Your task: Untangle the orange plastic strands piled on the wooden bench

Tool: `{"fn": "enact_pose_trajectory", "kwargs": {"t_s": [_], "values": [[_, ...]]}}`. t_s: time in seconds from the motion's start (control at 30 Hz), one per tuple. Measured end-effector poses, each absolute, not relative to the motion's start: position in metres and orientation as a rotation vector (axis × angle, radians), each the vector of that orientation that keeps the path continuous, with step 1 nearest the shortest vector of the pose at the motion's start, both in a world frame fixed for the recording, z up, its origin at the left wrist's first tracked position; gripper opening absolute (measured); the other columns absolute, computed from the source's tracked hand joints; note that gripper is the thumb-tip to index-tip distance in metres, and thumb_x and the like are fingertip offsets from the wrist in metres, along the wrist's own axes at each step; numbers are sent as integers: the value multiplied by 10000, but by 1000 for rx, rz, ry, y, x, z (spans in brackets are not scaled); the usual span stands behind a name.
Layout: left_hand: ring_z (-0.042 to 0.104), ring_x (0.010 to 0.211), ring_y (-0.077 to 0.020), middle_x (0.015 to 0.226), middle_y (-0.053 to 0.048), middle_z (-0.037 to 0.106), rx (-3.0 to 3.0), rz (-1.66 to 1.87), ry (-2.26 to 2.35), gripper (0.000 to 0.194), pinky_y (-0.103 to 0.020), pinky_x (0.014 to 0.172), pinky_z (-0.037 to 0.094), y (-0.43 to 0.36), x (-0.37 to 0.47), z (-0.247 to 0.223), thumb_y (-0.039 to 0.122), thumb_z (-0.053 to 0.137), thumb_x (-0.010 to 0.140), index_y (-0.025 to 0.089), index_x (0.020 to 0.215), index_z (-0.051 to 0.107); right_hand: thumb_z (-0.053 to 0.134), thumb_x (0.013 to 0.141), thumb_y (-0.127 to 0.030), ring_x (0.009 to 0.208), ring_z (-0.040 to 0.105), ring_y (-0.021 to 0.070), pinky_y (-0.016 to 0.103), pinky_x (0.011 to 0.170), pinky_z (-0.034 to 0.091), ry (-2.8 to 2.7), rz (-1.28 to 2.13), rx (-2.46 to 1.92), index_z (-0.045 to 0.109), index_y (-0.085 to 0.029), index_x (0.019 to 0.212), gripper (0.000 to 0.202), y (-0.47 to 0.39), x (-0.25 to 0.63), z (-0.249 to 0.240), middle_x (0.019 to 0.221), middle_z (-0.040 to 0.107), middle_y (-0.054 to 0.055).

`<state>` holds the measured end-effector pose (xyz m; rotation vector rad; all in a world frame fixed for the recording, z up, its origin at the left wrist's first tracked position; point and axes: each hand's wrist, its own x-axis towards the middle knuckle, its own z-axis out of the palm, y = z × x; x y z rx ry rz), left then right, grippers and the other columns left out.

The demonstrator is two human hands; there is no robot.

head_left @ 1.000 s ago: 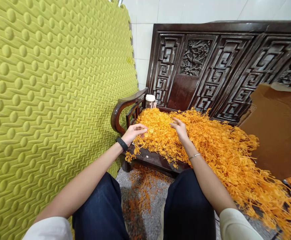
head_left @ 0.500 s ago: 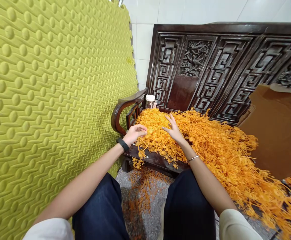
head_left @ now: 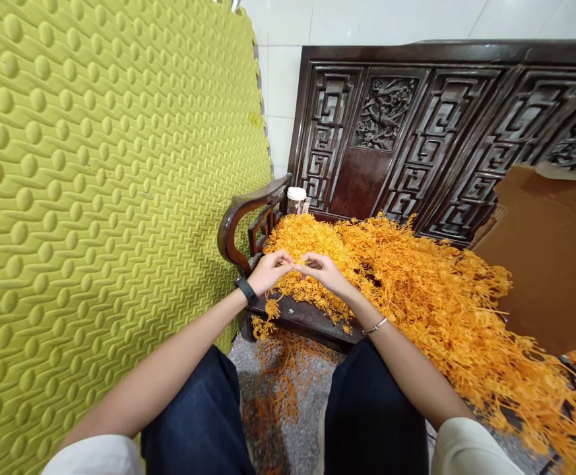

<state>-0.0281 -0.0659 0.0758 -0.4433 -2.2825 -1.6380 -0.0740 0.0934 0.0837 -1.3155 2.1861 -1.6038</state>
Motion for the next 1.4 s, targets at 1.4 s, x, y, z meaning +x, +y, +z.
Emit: {"fn": "enact_pose_trajectory", "kwargs": {"t_s": [1.4], "values": [[168,303,-50,368,15,120,-794,-2649,-1513,374,-221,389,105,-69,-1,100,241,501,717,94,421,325,454,794,-234,590,333,60,236,710,376,965,-2322,-948,251,-111,642,282,107,-75,104,626,239,15]]}}
